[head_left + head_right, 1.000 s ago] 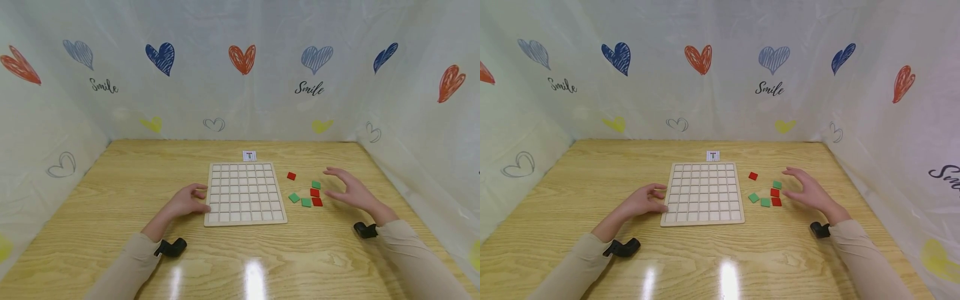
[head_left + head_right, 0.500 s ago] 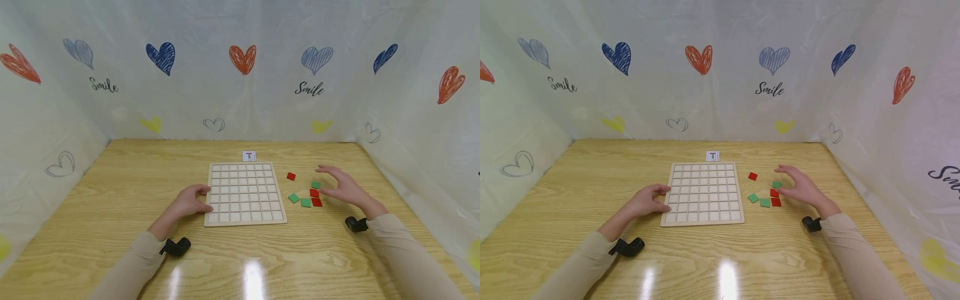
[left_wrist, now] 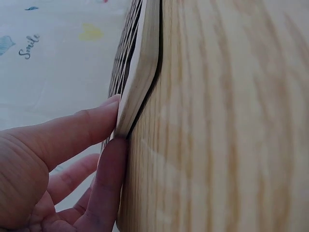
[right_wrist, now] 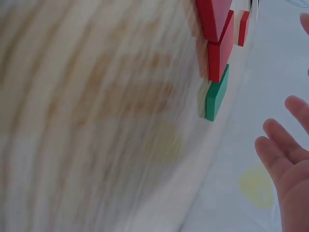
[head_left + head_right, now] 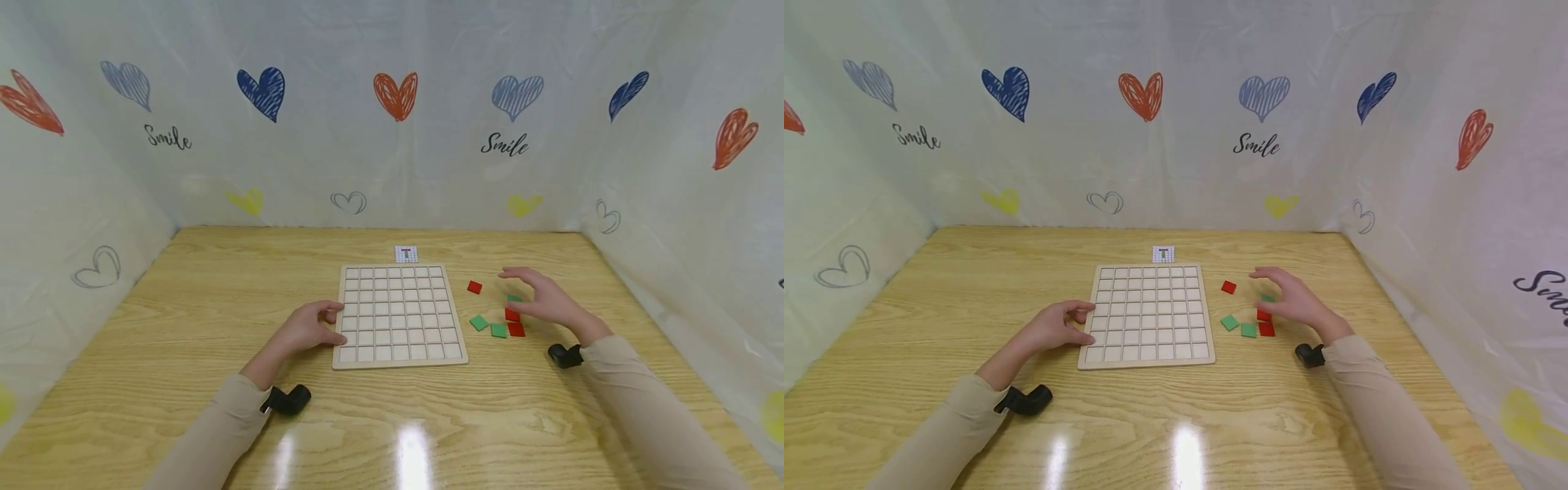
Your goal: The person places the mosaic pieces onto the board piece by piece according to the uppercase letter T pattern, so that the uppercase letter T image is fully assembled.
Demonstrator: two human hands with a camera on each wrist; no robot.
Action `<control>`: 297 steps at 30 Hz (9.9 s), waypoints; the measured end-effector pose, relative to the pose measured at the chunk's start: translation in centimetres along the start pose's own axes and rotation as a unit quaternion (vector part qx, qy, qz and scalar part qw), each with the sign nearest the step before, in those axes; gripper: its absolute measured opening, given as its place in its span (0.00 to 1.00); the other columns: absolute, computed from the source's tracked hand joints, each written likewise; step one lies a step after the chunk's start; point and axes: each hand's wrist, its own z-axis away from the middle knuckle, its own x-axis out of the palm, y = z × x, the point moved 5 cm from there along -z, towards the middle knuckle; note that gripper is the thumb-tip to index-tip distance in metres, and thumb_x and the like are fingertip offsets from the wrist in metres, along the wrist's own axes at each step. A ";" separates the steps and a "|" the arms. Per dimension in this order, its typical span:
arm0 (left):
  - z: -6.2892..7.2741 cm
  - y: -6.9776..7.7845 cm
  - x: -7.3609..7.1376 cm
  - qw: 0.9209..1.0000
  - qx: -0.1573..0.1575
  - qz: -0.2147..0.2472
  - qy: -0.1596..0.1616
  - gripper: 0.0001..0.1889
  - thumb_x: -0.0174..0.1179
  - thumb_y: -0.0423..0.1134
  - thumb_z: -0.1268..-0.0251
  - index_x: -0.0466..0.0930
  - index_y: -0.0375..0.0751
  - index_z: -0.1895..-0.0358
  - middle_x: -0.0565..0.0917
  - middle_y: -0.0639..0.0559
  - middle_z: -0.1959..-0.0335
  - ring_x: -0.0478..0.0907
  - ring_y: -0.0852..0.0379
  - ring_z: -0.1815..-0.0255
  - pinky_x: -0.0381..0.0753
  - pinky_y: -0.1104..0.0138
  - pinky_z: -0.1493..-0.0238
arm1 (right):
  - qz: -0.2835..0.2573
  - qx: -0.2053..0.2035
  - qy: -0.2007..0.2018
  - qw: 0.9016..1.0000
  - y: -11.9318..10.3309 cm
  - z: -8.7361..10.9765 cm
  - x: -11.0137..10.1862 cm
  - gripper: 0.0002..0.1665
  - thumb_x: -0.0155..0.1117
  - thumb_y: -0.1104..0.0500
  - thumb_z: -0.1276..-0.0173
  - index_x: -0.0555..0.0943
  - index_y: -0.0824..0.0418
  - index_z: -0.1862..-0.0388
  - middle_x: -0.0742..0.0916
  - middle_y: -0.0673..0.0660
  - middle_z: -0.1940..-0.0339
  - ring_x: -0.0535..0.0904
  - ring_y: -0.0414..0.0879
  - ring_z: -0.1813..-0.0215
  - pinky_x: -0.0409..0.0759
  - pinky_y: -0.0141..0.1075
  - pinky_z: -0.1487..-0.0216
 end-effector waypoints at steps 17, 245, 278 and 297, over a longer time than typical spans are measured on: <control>0.0 0.1 0.0 1.000 -0.003 -0.003 -0.001 0.33 0.74 0.36 0.56 0.74 0.34 0.42 0.76 0.45 0.60 0.70 0.49 0.59 0.67 0.56 0.53 | -0.003 -0.006 -0.043 0.999 -0.3 -2.8 0.7 0.28 0.68 0.64 0.42 0.73 0.69 0.43 0.73 0.69 0.39 0.65 0.63 0.38 0.61 0.57 0.41; 0.2 0.1 0.1 1.000 -0.016 0.015 -0.006 0.32 0.72 0.32 0.54 0.72 0.33 0.40 0.73 0.45 0.59 0.67 0.48 0.58 0.65 0.58 0.55 | -0.017 -0.141 -0.198 0.970 -11.0 -12.2 10.3 0.13 0.63 0.69 0.38 0.83 0.65 0.54 0.81 0.56 0.60 0.76 0.47 0.57 0.73 0.34 0.52; 0.1 0.3 0.2 1.000 -0.019 0.010 -0.008 0.33 0.72 0.34 0.53 0.72 0.33 0.40 0.72 0.45 0.59 0.66 0.48 0.57 0.64 0.59 0.55 | -0.028 -0.100 -0.146 0.984 -7.3 -6.6 6.2 0.12 0.65 0.71 0.42 0.84 0.66 0.57 0.82 0.54 0.59 0.77 0.49 0.55 0.75 0.40 0.52; 0.6 0.7 0.1 1.000 -0.002 0.007 -0.012 0.33 0.72 0.34 0.54 0.72 0.31 0.41 0.73 0.44 0.59 0.67 0.47 0.57 0.64 0.58 0.54 | -0.020 -0.097 -0.120 0.988 -5.1 -3.1 4.7 0.14 0.68 0.68 0.43 0.83 0.66 0.56 0.82 0.53 0.60 0.77 0.47 0.57 0.75 0.39 0.55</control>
